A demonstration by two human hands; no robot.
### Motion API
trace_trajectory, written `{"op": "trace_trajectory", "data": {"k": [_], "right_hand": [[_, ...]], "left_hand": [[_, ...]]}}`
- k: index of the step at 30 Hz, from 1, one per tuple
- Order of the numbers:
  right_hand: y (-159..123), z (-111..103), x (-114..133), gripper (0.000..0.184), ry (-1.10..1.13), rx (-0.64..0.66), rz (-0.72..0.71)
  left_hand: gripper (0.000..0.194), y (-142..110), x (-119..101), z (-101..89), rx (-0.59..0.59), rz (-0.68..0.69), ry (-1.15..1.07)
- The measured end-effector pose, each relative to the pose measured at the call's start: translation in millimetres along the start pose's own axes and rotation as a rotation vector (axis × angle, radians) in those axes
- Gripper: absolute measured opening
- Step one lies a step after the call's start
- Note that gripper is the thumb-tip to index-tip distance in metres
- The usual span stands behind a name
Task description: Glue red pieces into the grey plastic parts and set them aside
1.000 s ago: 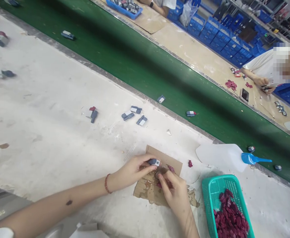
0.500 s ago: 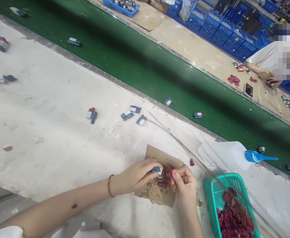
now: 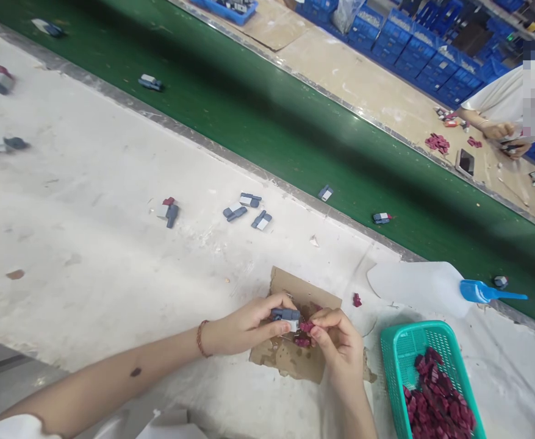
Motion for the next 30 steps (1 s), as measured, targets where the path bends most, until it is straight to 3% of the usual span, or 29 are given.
{"op": "trace_trajectory", "data": {"k": [8, 11, 15, 20, 23, 27, 30], "right_hand": [[-0.8, 5.5, 6.9, 0.02, -0.181, 0.148, -0.045], [-1.4, 7.8, 12.5, 0.017, -0.272, 0.196, -0.121], [-3.1, 12.2, 14.7, 0.016, -0.301, 0.184, -0.203], [-7.1, 10.6, 22.7, 0.018, -0.33, 0.14, -0.198], [-20.0, -15.4, 37.9, 0.019, -0.5, 0.098, -0.17], [-56.0, -98.1, 49.6, 0.019, -0.912, -0.206, -0.017], [-85.3, -150.6, 38.9, 0.018, -1.165, -0.296, 0.111]], "left_hand": [[0.031, 0.8, -2.3, 2.2, 0.024, 0.017, 0.133], [0.026, -0.2, -4.3, 3.6, 0.026, 0.088, 0.247], [0.024, -3.5, -10.0, 4.8, 0.0, 0.217, 0.378], [0.024, -5.6, -14.6, 4.4, -0.04, 0.2, 0.436], [0.02, -5.3, -21.4, -4.0, -0.113, 0.171, 0.485], [0.02, 4.3, -39.4, -32.5, -0.275, 0.163, 0.532], [0.021, 28.9, -57.8, -60.2, -0.372, 0.177, 0.627]]}}
Point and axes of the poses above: each hand's wrist, its own y-axis towards the middle knuckle, its own z-axis out of the palm, x = y × z, the point moved 6 cm from there along y, towards the middle knuckle
